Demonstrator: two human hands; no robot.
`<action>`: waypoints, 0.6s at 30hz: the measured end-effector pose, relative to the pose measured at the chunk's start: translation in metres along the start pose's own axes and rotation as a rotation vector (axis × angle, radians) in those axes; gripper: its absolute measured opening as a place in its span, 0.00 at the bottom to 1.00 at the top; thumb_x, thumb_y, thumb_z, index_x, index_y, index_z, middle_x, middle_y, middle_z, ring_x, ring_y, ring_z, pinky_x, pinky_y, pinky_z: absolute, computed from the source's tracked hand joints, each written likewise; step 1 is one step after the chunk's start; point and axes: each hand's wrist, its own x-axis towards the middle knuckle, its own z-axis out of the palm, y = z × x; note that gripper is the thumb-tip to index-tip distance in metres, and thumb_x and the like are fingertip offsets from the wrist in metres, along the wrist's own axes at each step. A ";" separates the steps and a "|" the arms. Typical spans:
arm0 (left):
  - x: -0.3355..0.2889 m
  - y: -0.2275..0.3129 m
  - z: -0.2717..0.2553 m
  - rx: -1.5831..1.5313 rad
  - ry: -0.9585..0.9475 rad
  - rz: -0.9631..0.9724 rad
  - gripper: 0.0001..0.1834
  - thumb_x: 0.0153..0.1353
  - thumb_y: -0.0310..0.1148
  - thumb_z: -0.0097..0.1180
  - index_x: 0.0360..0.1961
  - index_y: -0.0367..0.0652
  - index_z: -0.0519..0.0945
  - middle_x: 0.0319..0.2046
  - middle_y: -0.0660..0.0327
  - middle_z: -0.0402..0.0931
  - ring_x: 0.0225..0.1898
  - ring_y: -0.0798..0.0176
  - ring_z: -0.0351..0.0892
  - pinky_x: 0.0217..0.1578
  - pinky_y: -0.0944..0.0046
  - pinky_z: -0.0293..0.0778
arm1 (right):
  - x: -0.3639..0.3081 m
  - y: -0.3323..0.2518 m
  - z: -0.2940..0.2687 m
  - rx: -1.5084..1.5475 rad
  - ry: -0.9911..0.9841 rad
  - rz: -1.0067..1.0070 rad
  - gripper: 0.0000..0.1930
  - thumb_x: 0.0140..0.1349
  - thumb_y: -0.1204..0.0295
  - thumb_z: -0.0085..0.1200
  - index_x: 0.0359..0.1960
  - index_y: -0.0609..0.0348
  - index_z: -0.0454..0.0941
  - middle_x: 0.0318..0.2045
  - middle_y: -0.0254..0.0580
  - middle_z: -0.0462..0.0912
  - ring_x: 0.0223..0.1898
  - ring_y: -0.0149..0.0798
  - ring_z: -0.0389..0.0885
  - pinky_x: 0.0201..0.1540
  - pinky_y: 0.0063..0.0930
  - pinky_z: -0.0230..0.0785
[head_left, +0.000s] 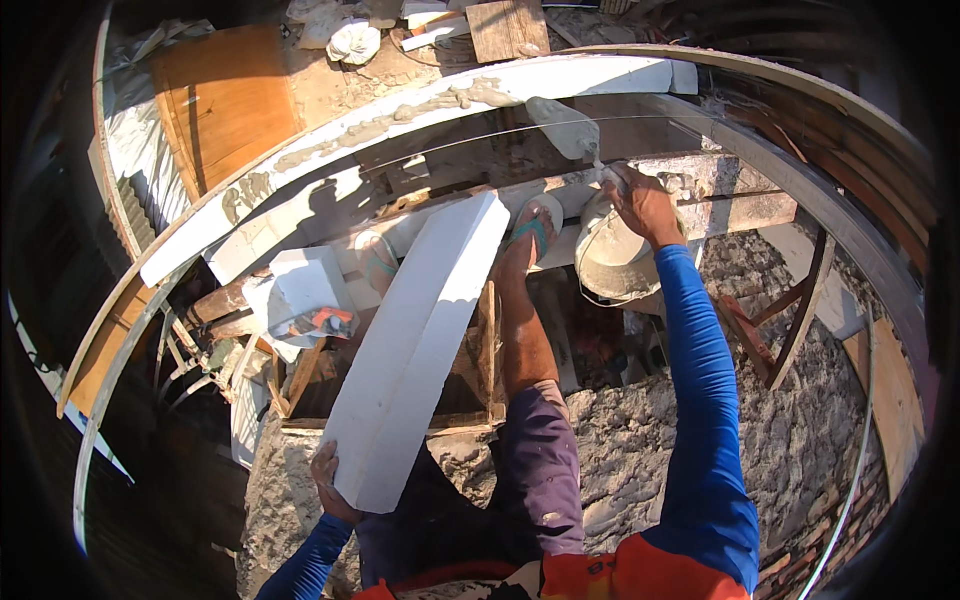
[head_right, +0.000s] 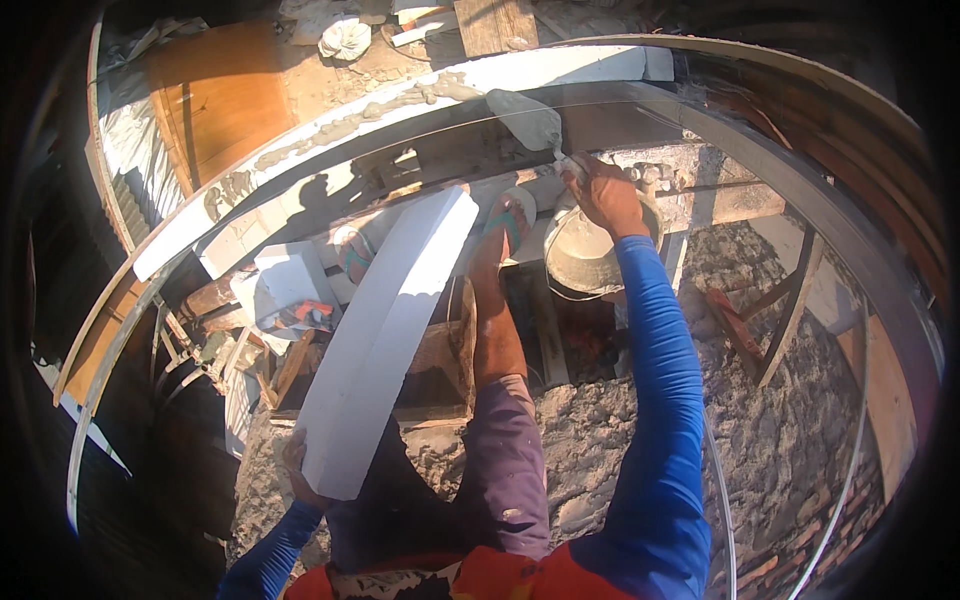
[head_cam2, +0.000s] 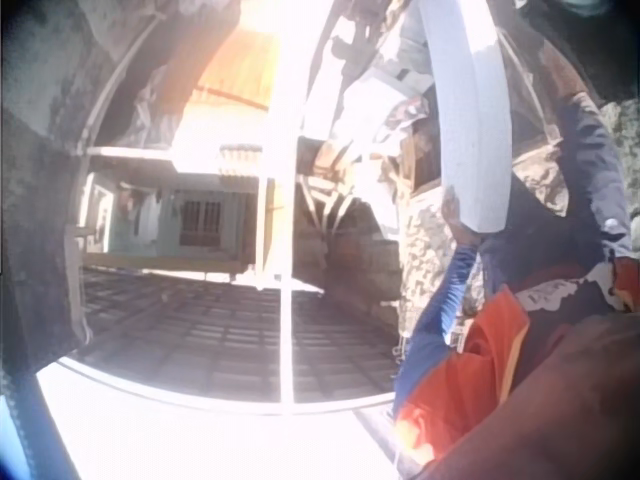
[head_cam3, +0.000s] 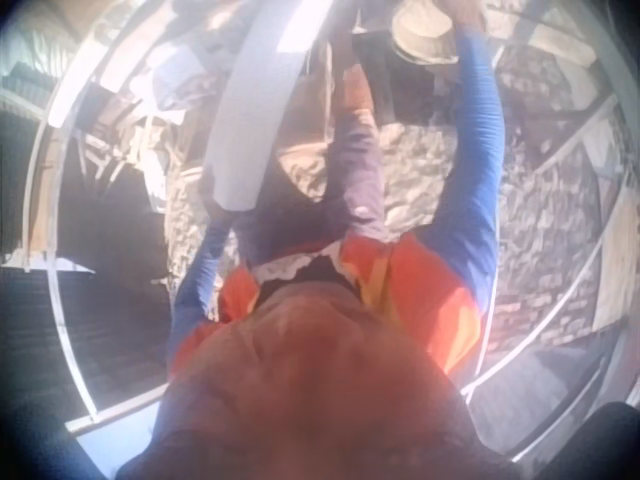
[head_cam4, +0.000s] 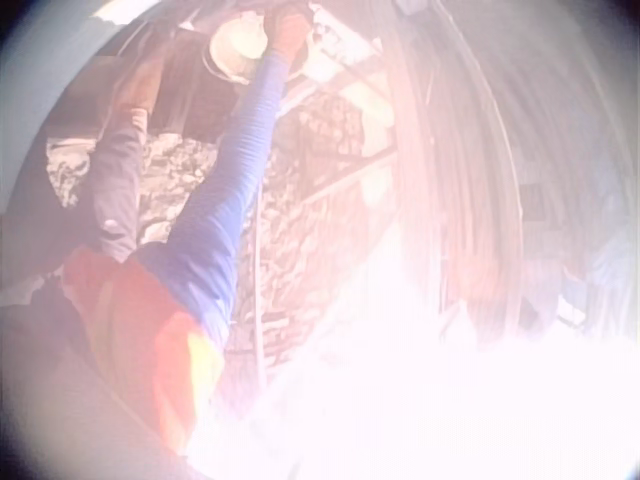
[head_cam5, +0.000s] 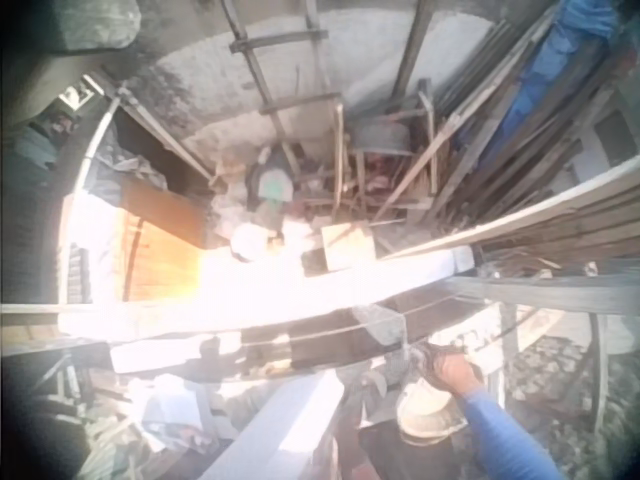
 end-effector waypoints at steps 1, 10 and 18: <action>-0.005 -0.004 0.005 -0.007 0.004 -0.002 0.50 0.50 0.50 0.75 0.68 0.52 0.57 0.66 0.45 0.62 0.68 0.39 0.64 0.66 0.40 0.62 | 0.016 -0.004 0.005 -0.047 0.073 -0.018 0.24 0.68 0.49 0.57 0.58 0.48 0.81 0.47 0.54 0.86 0.45 0.59 0.86 0.49 0.48 0.79; -0.007 0.006 0.008 -0.053 0.022 0.001 0.51 0.52 0.49 0.74 0.71 0.52 0.56 0.67 0.46 0.62 0.69 0.38 0.64 0.66 0.40 0.62 | 0.067 -0.010 0.027 -0.354 0.294 -0.044 0.20 0.67 0.50 0.56 0.59 0.37 0.80 0.58 0.41 0.82 0.50 0.52 0.86 0.55 0.50 0.76; 0.025 0.030 -0.016 -0.094 -0.017 -0.014 0.46 0.51 0.48 0.75 0.65 0.51 0.60 0.65 0.46 0.64 0.66 0.38 0.66 0.65 0.37 0.65 | -0.051 -0.006 0.023 -0.064 0.241 0.231 0.22 0.70 0.55 0.56 0.59 0.53 0.79 0.50 0.55 0.85 0.48 0.61 0.85 0.49 0.48 0.78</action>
